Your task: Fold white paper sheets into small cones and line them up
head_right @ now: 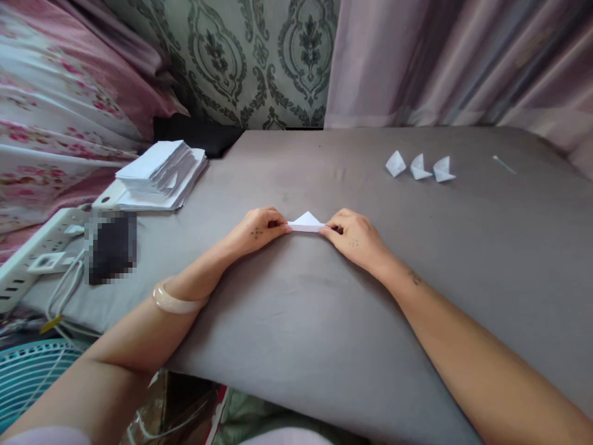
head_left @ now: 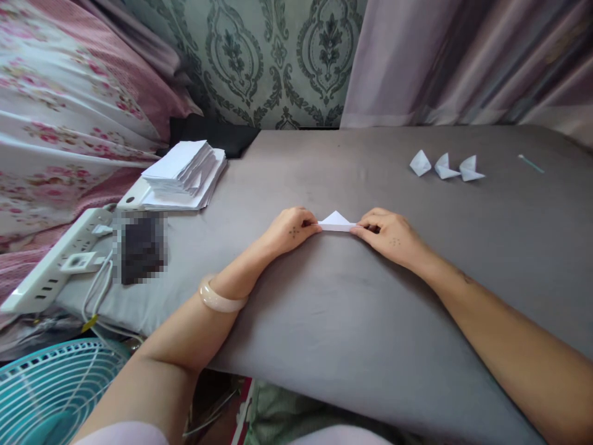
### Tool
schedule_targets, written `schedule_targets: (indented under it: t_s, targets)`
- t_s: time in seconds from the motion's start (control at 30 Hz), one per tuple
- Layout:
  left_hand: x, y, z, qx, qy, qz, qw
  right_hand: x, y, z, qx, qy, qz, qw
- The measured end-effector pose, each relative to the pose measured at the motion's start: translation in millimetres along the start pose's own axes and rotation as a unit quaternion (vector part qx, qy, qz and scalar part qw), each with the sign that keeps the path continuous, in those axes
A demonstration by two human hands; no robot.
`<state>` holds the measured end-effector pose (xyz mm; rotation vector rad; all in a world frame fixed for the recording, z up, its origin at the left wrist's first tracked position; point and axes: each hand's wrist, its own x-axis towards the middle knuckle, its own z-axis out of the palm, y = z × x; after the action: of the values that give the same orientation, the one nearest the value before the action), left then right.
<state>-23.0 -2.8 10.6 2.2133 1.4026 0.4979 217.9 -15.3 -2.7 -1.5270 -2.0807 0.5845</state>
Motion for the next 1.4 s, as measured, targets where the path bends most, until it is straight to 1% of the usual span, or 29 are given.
schedule_targets:
  t_s: [0.1, 0.2, 0.33, 0.43, 0.53, 0.6, 0.67, 0.77, 0.9, 1.13, 1.4]
  targets:
    - [0, 3, -0.1, -0.031, 0.003, -0.041, 0.999, 3, 2, 0, 0.012, -0.006, 0.025, 1.0]
    - [1, 4, 0.9, -0.042, 0.002, -0.059, 0.997, 7, 4, 0, 0.014, -0.009, 0.037, 0.999]
    - [2, 3, 2.2, -0.035, 0.013, -0.066, 0.997, 10, 3, 0, 0.018, -0.012, 0.041, 0.999]
    - [3, 2, 1.8, -0.032, 0.015, -0.059, 0.998, 12, -1, -1, 0.014, -0.013, 0.055, 0.998]
    - [5, 0, 0.8, -0.046, 0.003, -0.047, 0.998, 13, -5, -3, 0.007, -0.014, 0.077, 0.997]
    - [6, -1, 0.4, -0.064, -0.011, -0.053, 0.997, 14, -6, -4, 0.005, -0.015, 0.083, 0.996]
    - [7, -3, 0.4, -0.078, -0.02, -0.068, 0.994, 15, -5, -4, 0.007, -0.015, 0.08, 0.997]
    - [8, -5, 0.6, -0.089, -0.016, -0.08, 0.993, 16, -2, -3, 0.01, -0.015, 0.069, 0.997]
    - [8, -6, 0.4, -0.091, -0.014, -0.08, 0.993, 18, 0, -4, 0.015, -0.015, 0.071, 0.997]
    - [6, -3, -0.7, -0.099, -0.017, -0.086, 0.991, 21, 5, -5, 0.023, -0.043, 0.063, 0.997]
    - [7, -3, 1.4, -0.083, -0.017, -0.08, 0.993, 22, 6, -3, 0.007, -0.03, 0.048, 0.998]
